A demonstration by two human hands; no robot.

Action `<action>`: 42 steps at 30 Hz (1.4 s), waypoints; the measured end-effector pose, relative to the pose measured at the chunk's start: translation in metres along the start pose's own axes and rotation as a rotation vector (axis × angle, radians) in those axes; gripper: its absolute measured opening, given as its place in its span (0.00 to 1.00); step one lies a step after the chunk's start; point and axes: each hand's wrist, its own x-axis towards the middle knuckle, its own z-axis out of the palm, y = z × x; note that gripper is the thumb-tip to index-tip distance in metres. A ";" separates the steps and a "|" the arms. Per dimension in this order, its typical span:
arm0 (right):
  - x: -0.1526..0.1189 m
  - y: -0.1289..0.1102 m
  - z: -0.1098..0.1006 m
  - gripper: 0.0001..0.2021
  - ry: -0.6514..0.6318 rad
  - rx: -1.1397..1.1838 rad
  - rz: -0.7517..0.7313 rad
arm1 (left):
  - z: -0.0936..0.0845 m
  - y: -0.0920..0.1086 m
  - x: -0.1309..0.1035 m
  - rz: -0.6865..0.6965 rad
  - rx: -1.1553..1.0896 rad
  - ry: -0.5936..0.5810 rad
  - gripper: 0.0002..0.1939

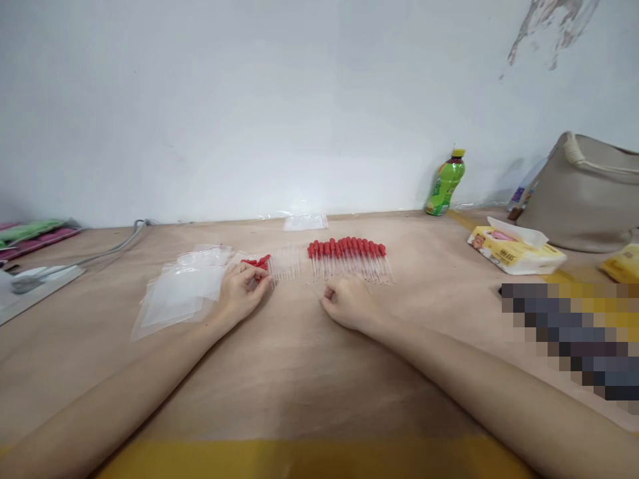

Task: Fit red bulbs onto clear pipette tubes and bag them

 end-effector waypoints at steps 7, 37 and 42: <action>-0.007 0.015 0.010 0.08 0.101 0.149 -0.046 | -0.008 -0.014 0.035 -0.245 0.268 -0.005 0.13; -0.005 0.014 0.015 0.05 0.107 0.064 -0.090 | 0.001 0.016 -0.011 0.117 -0.211 -0.357 0.12; -0.006 0.012 0.015 0.04 0.089 0.030 -0.141 | 0.002 0.021 -0.011 0.112 -0.257 -0.334 0.07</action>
